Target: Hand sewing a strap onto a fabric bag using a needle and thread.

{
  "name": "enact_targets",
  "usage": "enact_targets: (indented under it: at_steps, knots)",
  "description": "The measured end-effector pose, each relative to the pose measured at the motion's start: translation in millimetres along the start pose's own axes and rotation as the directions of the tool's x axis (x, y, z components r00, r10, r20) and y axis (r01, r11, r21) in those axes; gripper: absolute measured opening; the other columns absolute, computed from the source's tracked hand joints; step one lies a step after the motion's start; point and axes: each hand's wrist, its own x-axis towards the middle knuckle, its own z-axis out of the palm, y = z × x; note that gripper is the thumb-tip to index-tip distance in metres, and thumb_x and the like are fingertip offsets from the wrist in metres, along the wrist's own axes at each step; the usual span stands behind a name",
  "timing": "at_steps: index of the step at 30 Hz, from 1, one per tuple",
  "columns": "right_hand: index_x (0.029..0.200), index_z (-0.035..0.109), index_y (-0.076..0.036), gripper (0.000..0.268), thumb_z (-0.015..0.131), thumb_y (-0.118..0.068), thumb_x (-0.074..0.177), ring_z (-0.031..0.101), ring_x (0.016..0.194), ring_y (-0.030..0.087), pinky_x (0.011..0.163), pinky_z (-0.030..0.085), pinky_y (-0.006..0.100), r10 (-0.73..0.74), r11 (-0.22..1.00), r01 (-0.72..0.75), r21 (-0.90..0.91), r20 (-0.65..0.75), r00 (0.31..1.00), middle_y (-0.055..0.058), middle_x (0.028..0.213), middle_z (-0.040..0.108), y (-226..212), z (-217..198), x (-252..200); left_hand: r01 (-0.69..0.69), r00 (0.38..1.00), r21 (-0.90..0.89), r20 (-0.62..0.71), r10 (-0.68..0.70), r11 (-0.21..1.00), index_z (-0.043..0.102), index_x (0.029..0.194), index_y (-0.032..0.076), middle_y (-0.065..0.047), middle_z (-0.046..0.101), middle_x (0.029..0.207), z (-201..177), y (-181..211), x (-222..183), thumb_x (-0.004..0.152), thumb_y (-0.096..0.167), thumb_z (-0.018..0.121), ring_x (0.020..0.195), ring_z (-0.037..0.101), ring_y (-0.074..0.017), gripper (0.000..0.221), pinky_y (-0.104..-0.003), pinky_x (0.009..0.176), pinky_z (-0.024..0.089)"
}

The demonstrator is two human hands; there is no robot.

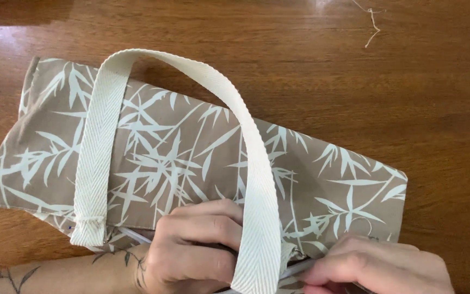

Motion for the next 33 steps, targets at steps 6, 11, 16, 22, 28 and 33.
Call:
enact_targets:
  at_steps: [6,11,16,22,28,33]
  knots:
    - [0.059,0.079,-0.029,0.013,0.084,-0.034,0.069,0.067,0.046,-0.006,0.049,0.053,0.007,0.023,1.0,-0.023,-0.006,-0.022,0.999,-0.018,0.052,0.073,-2.5,4.6,0.7,0.013,1.0,-0.001,0.019,-0.013,1.0,0.053,0.068,0.001,-0.013,0.059,0.082,-1.1,-0.8,-0.2,0.106,0.016,0.039,0.071,0.056,-0.0312,0.043,-0.037,0.065,0.051]
    - [0.057,0.077,-0.026,0.015,0.086,-0.033,0.067,0.065,0.046,-0.005,0.047,0.053,0.007,0.036,0.999,-0.035,0.017,-0.025,0.999,-0.017,0.051,0.072,-1.5,6.7,0.6,0.017,1.0,0.008,0.01,-0.017,1.0,0.057,0.071,0.002,-0.012,0.061,0.082,-0.3,0.2,-0.8,0.106,0.017,0.039,0.071,0.058,-0.0305,0.043,-0.036,0.066,0.053]
    - [0.059,0.078,-0.028,0.013,0.086,-0.033,0.067,0.063,0.048,-0.006,0.048,0.053,0.007,0.042,0.999,-0.042,-0.025,-0.01,0.999,-0.019,0.053,0.073,-0.8,6.0,-1.2,0.021,0.999,0.014,0.029,-0.022,1.0,0.059,0.073,0.002,-0.011,0.061,0.083,-1.4,1.1,-0.6,0.106,0.016,0.04,0.072,0.059,-0.0303,0.041,-0.036,0.067,0.054]
    - [0.058,0.075,-0.026,0.016,0.084,-0.029,0.071,0.058,0.045,-0.003,0.043,0.045,0.011,0.074,0.997,-0.075,-0.026,-0.029,0.997,-0.017,0.052,0.07,-2.3,10.3,-3.4,0.03,0.999,0.034,0.039,-0.032,0.999,0.061,0.074,0.002,-0.011,0.061,0.083,-0.7,0.2,-1.7,0.104,0.013,0.042,0.073,0.06,-0.0296,0.038,-0.035,0.066,0.053]
    - [0.055,0.072,-0.023,0.02,0.086,-0.026,0.068,0.051,0.043,-0.002,0.042,0.04,0.012,0.114,0.993,-0.113,0.018,-0.08,0.99,-0.014,0.05,0.066,-3.5,19.5,-3.4,0.042,0.998,-0.008,0.044,-0.042,0.999,0.057,0.071,0.002,-0.012,0.06,0.083,-1.9,0.6,-1.5,0.105,0.016,0.041,0.073,0.059,-0.031,0.04,-0.036,0.067,0.053]
    - [0.053,0.077,-0.023,0.019,0.087,-0.028,0.067,0.055,0.043,-0.003,0.042,0.044,0.01,0.162,0.986,-0.16,0.037,-0.056,0.985,-0.015,0.051,0.069,-2.0,17.3,-8.6,0.039,0.998,-0.002,0.042,-0.039,0.999,0.055,0.071,0.001,-0.012,0.059,0.083,-2.8,0.3,-2.2,0.104,0.014,0.044,0.072,0.059,-0.0316,0.037,-0.037,0.067,0.053]
